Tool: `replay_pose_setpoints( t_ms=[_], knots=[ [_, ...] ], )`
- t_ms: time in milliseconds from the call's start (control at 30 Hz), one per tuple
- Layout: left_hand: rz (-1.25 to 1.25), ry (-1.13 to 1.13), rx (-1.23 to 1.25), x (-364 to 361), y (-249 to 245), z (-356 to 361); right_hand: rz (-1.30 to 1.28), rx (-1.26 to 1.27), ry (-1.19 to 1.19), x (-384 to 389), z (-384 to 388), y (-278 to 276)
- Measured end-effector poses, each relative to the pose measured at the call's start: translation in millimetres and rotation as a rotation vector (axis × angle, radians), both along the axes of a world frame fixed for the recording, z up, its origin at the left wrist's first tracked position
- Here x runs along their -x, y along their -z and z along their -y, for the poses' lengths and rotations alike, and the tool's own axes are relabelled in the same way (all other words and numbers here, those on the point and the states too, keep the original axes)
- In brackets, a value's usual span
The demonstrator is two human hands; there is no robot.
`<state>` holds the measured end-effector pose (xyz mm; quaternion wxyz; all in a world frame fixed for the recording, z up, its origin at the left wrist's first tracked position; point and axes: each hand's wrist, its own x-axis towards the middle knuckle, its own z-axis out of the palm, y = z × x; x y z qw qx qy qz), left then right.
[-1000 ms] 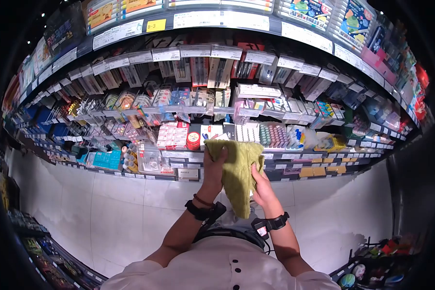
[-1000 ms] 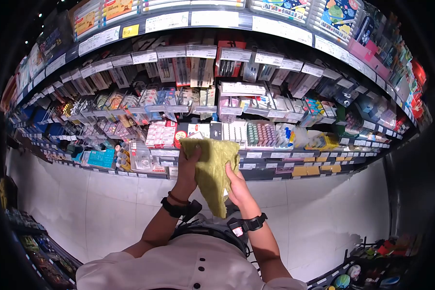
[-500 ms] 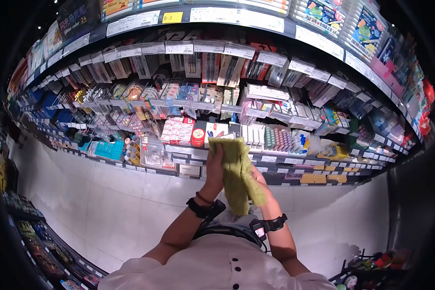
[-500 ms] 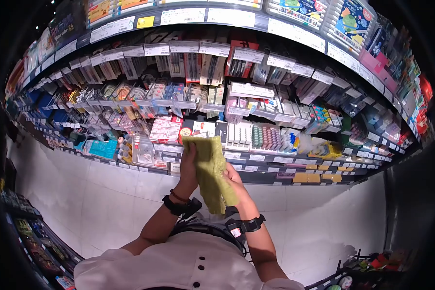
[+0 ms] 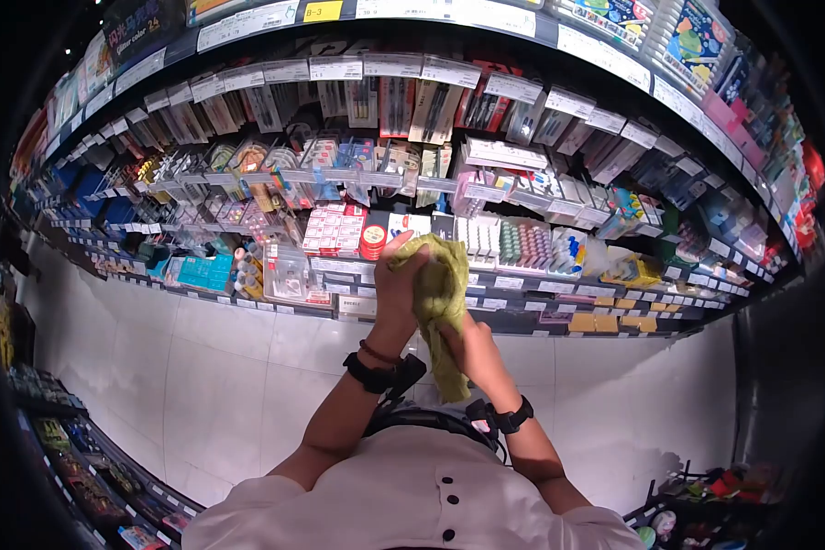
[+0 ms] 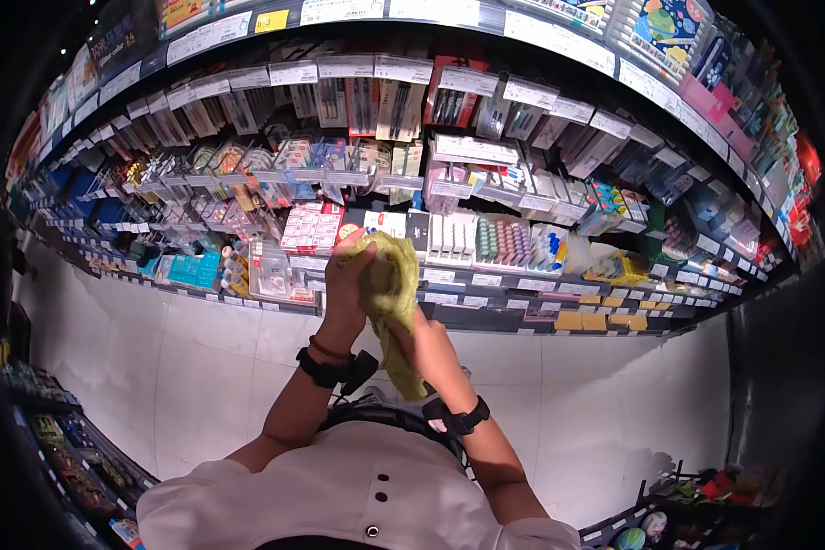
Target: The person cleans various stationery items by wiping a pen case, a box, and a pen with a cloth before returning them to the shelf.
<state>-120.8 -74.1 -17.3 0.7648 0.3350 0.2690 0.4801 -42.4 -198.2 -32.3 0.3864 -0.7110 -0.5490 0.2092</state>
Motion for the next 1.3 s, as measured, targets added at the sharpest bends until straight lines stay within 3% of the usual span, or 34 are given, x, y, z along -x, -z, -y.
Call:
replay_pose_setpoints(
  t_ms=[67, 200, 400, 500, 533, 700, 833, 1033, 1167, 1300],
  knots=[
    [-0.124, -0.102, -0.221, -4.1, 2.5, 4.7, -0.011, 0.007, -0.011, -2.7, 2.5, 5.2],
    [-0.157, -0.045, -0.4, -8.6, -3.0, 10.4, -0.142, -0.061, -0.095, -5.0, 5.9, 4.4],
    [-0.243, -0.062, -0.596, -21.2, -9.9, 32.3, -0.269, -0.551, 0.145, -2.2, -14.1, -6.6],
    [-0.294, -0.002, -0.594, -22.4, -14.8, 41.3, 0.064, -0.577, 0.092, -13.0, -22.4, -27.0],
    [-0.308, -0.031, -0.59, -23.0, -13.0, 41.1, 0.065, -0.481, 0.065, -11.3, -20.2, -37.2],
    [-0.321, -0.18, -0.65, -29.7, 3.5, 38.5, 0.151, -0.476, 0.117, -12.7, -25.4, -27.9],
    [-0.41, -0.103, -0.655, -27.1, -2.5, 43.0, 0.256, -0.599, 0.298, -8.5, -27.9, -27.2],
    [-0.511, -0.023, -0.655, -24.7, -10.9, 48.3, 0.399, -0.515, 0.471, -11.7, -22.9, -23.2],
    [-0.439, -0.033, -0.556, -30.4, 9.7, 51.3, 0.196, -0.532, 0.542, -8.4, -20.6, -18.4],
    [-0.247, -0.086, -0.356, -27.6, -9.9, 54.8, -0.209, -0.606, 0.565, -7.5, -23.4, -12.5]
  ],
)
